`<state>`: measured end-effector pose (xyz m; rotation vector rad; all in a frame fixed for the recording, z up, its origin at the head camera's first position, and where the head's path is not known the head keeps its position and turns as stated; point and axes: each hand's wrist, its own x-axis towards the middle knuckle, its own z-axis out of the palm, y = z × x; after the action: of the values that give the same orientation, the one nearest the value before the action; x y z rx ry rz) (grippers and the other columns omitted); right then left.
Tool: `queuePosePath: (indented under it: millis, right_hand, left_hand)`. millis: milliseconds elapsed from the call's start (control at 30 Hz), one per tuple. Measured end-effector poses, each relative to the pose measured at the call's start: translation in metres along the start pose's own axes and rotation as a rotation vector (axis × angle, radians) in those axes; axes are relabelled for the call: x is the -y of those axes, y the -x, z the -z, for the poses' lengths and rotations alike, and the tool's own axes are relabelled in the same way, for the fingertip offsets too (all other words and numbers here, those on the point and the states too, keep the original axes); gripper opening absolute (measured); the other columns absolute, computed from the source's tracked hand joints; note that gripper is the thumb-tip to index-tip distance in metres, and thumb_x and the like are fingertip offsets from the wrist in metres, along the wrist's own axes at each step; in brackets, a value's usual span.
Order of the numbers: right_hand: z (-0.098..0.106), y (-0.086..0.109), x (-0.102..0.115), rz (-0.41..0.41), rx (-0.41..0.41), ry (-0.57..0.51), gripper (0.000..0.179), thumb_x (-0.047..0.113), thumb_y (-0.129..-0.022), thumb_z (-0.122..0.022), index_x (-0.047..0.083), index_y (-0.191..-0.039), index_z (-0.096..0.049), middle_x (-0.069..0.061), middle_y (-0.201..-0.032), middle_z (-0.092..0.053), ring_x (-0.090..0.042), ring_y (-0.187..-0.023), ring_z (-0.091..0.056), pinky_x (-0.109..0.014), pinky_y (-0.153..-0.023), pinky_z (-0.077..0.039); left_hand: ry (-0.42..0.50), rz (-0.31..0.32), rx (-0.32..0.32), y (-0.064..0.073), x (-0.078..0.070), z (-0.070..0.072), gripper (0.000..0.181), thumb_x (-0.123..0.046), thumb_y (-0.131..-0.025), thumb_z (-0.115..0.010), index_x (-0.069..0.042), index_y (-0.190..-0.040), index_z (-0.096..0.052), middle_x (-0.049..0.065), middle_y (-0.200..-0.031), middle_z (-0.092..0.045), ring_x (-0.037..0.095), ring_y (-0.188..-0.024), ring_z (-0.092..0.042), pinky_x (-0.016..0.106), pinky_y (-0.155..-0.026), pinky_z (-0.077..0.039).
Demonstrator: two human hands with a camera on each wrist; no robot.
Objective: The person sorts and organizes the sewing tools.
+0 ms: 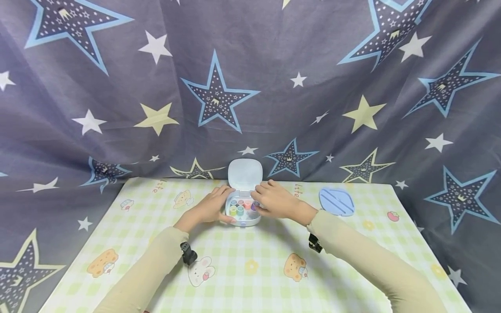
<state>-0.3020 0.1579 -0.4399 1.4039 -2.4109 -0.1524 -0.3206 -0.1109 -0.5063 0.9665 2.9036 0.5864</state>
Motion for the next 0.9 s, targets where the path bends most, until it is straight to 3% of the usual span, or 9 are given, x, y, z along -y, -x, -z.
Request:
queuePosePath:
  millis: [500, 900]
  right_hand:
    - [-0.011, -0.014, 0.0, 0.051, 0.03, 0.054, 0.025, 0.033, -0.091, -0.073, 0.013, -0.099, -0.06, 0.0, -0.086, -0.058, -0.019, -0.081, -0.053, -0.035, -0.075, -0.043]
    - [-0.014, -0.03, 0.005, 0.095, 0.169, 0.089, 0.024, 0.034, -0.095, -0.07, 0.013, -0.105, -0.064, -0.001, -0.093, -0.066, -0.019, -0.085, -0.056, -0.033, -0.073, -0.044]
  left_hand:
    - [-0.003, -0.001, -0.005, -0.001, 0.003, -0.002, 0.107, -0.057, -0.072, -0.087, -0.005, -0.153, -0.04, 0.011, -0.144, -0.048, 0.031, -0.13, -0.047, 0.049, -0.108, -0.047]
    - [-0.001, 0.005, 0.013, 0.0, 0.003, -0.002, 0.107, -0.059, -0.073, -0.086, -0.005, -0.153, -0.039, 0.01, -0.144, -0.047, 0.03, -0.13, -0.047, 0.048, -0.109, -0.046]
